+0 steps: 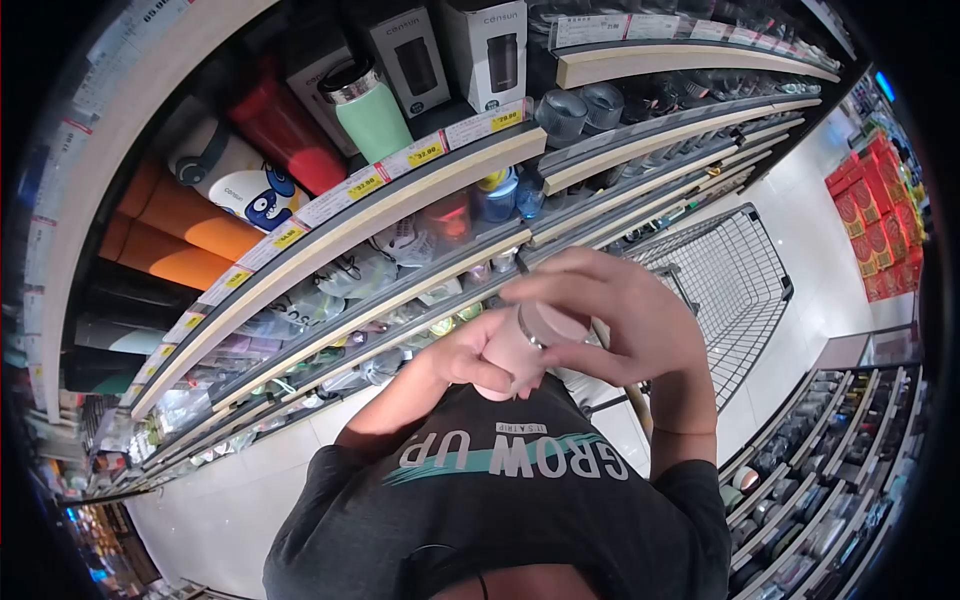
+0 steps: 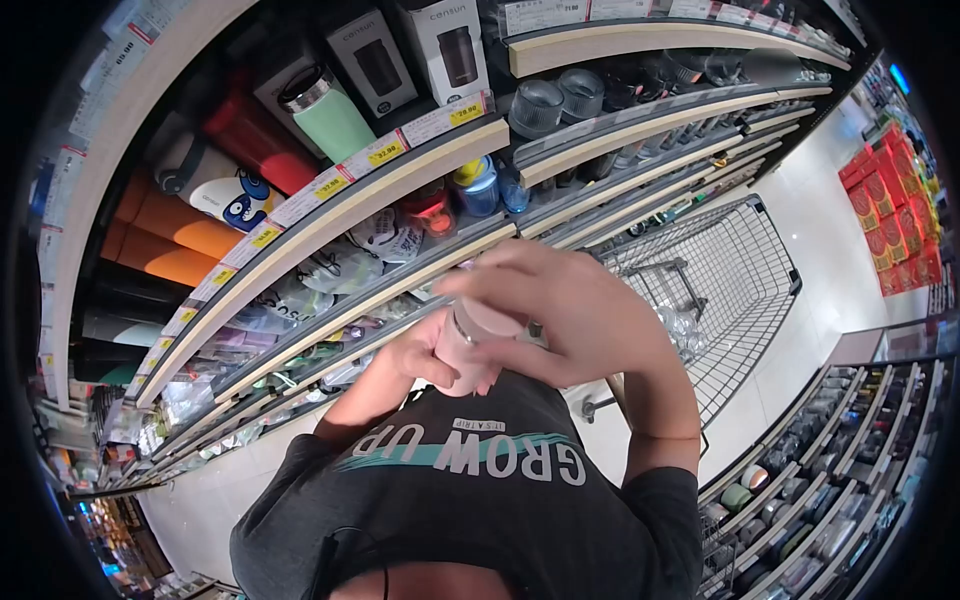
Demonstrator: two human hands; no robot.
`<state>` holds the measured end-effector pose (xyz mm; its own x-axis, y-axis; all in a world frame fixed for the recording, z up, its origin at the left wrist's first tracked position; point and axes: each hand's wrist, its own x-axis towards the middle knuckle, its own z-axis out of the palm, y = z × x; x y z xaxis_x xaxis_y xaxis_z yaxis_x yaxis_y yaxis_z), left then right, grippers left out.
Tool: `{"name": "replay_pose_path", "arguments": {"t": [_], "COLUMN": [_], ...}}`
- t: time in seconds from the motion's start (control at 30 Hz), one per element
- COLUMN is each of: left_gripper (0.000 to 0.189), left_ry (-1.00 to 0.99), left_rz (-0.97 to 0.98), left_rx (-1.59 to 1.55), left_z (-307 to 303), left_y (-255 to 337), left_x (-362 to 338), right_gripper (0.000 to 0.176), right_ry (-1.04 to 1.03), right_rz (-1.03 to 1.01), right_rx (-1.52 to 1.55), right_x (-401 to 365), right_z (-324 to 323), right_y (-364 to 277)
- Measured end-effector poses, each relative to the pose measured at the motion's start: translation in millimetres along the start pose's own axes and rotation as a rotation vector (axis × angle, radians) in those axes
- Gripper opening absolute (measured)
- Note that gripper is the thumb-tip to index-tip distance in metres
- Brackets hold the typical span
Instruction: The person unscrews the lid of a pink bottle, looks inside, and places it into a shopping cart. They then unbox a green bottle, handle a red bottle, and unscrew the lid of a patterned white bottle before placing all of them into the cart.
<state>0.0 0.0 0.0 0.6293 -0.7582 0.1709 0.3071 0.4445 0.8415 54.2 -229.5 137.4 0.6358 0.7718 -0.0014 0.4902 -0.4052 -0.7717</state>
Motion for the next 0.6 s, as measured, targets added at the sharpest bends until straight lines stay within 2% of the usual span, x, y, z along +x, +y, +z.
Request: {"name": "replay_pose_path", "arguments": {"t": [0.07,0.17,0.2,0.23,0.3,0.33,0.47,0.53,0.57,0.6], "left_gripper": [0.072,0.068,0.068,0.068,0.070,0.073,0.075,0.076,0.078,0.065], "left_ry": [-0.017,0.009,0.059,0.069,0.139,0.168,0.170,0.192,0.212,0.216], "left_rz": [-0.032,-0.025,-0.011,-0.005,-0.036,-0.046,-0.062,-0.047,-0.023,0.035], "left_rx": [-0.067,-0.105,-0.095,-0.085,-0.172,-0.144,-0.166,-0.158,-0.148,-0.133], "left_z": [4.9,9.9,12.6,13.5,14.1,14.6,19.8,21.3,22.3,26.8], "left_y": [2.3,-17.6,-19.4,-21.5,-26.3,-28.1,-34.6,-41.7,-44.4,-41.6], "left_x": [-3.4,10.0,9.1,9.8,12.3,13.4,16.8,19.3,21.6,23.6], "right_gripper": [0.059,0.059,0.058,0.058,0.055,0.053,0.048,0.044,0.041,0.038], "right_ry": [-0.029,0.036,0.120,0.114,0.050,0.133,0.213,0.354,0.409,0.448], "right_rz": [-0.537,-0.631,-0.601,-0.615,-0.280,-0.447,-0.579,-0.636,-0.463,-0.407], "right_rx": [0.077,0.131,0.137,0.139,0.106,0.104,0.230,0.387,0.592,0.763], "right_x": [10.0,8.3,6.1,2.5,-2.2,2.2,0.9,-1.3,-8.9,-12.3], "right_z": [5.6,-1.3,-1.5,-2.0,-5.7,-1.9,-6.0,-1.8,6.9,16.8], "right_y": [20.6,31.1,24.1,24.1,27.0,39.0,60.8,75.6,75.5,77.9]}}
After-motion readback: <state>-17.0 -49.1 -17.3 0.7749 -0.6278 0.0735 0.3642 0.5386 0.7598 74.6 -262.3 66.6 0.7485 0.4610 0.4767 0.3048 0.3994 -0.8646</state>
